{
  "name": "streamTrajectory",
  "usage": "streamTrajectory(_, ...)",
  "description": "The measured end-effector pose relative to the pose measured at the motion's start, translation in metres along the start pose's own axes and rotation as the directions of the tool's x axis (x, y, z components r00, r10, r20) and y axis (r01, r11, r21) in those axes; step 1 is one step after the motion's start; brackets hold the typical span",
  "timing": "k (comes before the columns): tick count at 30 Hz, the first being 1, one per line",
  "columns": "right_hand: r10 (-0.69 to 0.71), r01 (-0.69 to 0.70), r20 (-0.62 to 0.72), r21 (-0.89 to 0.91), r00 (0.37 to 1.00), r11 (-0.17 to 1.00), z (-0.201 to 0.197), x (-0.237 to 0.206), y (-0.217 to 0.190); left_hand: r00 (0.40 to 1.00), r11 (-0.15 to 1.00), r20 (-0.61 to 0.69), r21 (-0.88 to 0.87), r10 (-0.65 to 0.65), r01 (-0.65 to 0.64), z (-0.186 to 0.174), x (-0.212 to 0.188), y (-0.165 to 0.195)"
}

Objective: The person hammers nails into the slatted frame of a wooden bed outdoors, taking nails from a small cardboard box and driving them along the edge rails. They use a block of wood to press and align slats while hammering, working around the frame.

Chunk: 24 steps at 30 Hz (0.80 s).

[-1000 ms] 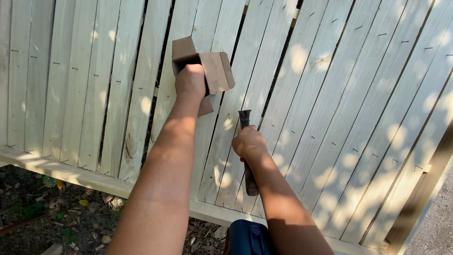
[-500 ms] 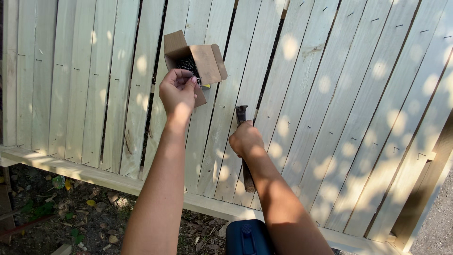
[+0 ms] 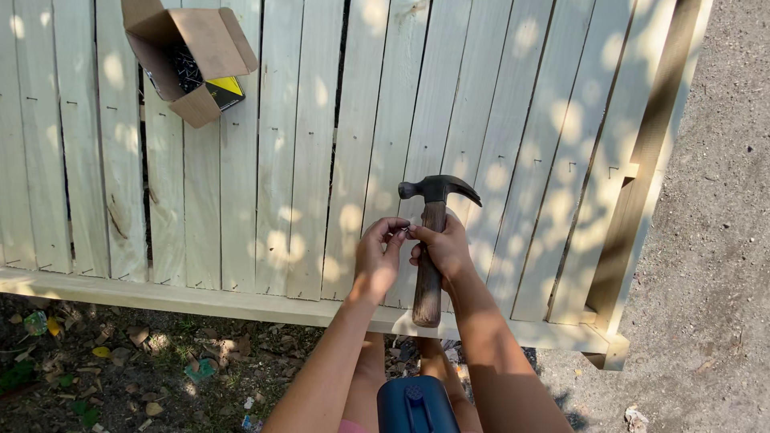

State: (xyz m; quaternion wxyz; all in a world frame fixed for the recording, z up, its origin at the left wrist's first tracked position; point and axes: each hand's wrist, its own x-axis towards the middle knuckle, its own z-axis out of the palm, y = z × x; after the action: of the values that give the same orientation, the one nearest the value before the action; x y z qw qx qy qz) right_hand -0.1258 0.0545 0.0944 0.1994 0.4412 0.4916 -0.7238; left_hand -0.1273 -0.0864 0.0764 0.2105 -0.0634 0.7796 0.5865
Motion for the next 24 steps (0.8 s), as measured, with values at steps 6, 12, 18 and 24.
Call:
streamTrajectory(6,-0.054,0.044,-0.127,-0.079,0.990,0.996,-0.142,-0.052,0.035,0.983,0.956,0.149,0.257,0.104,-0.140,0.081,-0.052,-0.011)
streamTrajectory(12,-0.125,0.090,-0.229,-0.158,0.965,0.983,-0.277,-0.105,0.073,0.958,0.977,0.266,0.206,-0.110,0.055,0.151,-0.076,-0.042)
streamTrajectory(18,-0.143,0.130,-0.202,-0.078,0.969,0.988,-0.331,-0.122,0.118,0.931,0.826,0.365,0.529,-0.016,-0.194,0.203,-0.110,-0.071)
streamTrajectory(24,-0.078,0.033,-0.178,-0.243,0.981,0.970,-0.343,-0.126,0.140,0.923,0.757,0.383,0.608,-0.017,-0.239,0.223,-0.122,-0.094)
